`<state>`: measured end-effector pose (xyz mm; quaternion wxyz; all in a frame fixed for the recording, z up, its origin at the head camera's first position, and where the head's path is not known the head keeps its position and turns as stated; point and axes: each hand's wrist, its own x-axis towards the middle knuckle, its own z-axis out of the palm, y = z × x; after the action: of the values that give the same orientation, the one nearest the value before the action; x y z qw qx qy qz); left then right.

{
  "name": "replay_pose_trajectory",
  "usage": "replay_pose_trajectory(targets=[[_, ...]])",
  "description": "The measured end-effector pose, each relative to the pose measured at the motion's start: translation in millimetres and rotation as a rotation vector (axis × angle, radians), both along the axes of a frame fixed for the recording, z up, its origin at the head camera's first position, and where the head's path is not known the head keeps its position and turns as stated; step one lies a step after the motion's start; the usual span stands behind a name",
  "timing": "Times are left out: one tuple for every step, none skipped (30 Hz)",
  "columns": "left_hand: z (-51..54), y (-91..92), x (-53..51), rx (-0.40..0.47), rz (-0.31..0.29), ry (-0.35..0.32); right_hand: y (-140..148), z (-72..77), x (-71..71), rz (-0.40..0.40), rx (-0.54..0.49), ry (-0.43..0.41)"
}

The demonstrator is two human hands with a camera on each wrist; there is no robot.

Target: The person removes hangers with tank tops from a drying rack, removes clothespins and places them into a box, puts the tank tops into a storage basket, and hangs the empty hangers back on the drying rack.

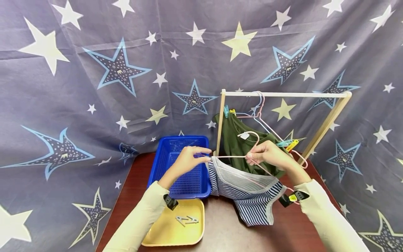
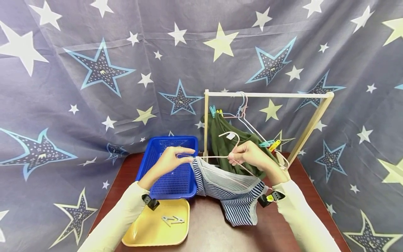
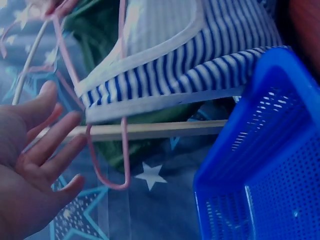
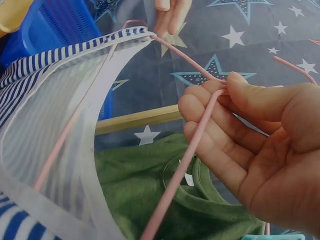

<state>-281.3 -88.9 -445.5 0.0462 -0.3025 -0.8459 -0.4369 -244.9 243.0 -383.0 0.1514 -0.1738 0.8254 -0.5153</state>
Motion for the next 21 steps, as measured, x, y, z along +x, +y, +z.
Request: replay_pose_trajectory(targets=[[0.8, -2.7, -2.7, 0.014, -0.013, -0.055, -1, 0.2, 0.1, -0.005, -0.005, -0.001], [1.4, -5.1, -5.1, 0.028, -0.027, -0.104, -2, 0.6, 0.4, -0.01, -0.009, -0.002], [2.2, -7.3, -7.3, 0.041, -0.041, -0.149, -3, 1.0, 0.5, -0.012, -0.013, -0.002], [2.3, -9.2, -9.6, 0.054, -0.053, -0.196, -5, 1.1, 0.5, -0.012, -0.017, -0.002], [2.6, -10.9, -11.2, 0.061, -0.065, -0.23, -6, 1.5, 0.5, -0.008, -0.024, -0.001], [2.5, -12.1, -12.7, 0.06, -0.07, -0.259, -7, 1.8, 0.5, 0.004, -0.033, 0.002], [2.0, -12.7, -13.7, 0.064, -0.078, -0.288, -8, 1.9, 0.6, 0.014, -0.041, 0.004], [1.7, -12.7, -14.1, 0.067, -0.089, -0.31, -9, 1.9, 0.7, 0.023, -0.048, 0.005], [1.3, -12.5, -14.6, 0.068, -0.098, -0.329, -10, 1.9, 0.5, 0.032, -0.053, 0.008], [0.7, -12.0, -15.1, 0.073, -0.107, -0.348, -11, 1.8, 0.2, 0.04, -0.056, 0.011], [0.6, -11.3, -14.9, 0.07, -0.112, -0.352, -11, 1.9, -0.1, 0.045, -0.058, 0.017], [-0.2, -10.4, -15.0, 0.066, -0.117, -0.355, -11, 2.0, -0.4, 0.045, -0.058, 0.021], [-0.8, -9.6, -15.1, 0.059, -0.12, -0.345, -11, 2.0, -0.8, 0.04, -0.056, 0.023], [-1.5, -8.7, -15.3, 0.047, -0.122, -0.329, -11, 2.0, -1.2, 0.036, -0.056, 0.025], [-2.3, -7.8, -15.4, 0.038, -0.119, -0.315, -11, 2.1, -1.6, 0.035, -0.058, 0.029], [-2.8, -7.0, -15.2, 0.026, -0.117, -0.294, -11, 2.0, -2.1, 0.029, -0.057, 0.029], [-3.7, -6.3, -15.0, 0.014, -0.112, -0.274, -10, 1.7, -2.7, 0.024, -0.056, 0.028], [-4.8, -5.7, -14.9, 0.004, -0.107, -0.257, -10, 1.7, -2.9, 0.022, -0.06, 0.024], [-5.8, -5.4, -14.6, -0.002, -0.102, -0.241, -10, 1.4, -3.3, 0.019, -0.059, 0.022], [-6.8, -4.9, -14.2, -0.003, -0.098, -0.234, -9, 1.1, -3.6, 0.015, -0.058, 0.02], [-8.0, -4.7, -13.7, 0.001, -0.098, -0.234, -9, 0.8, -3.8, 0.011, -0.058, 0.015]])
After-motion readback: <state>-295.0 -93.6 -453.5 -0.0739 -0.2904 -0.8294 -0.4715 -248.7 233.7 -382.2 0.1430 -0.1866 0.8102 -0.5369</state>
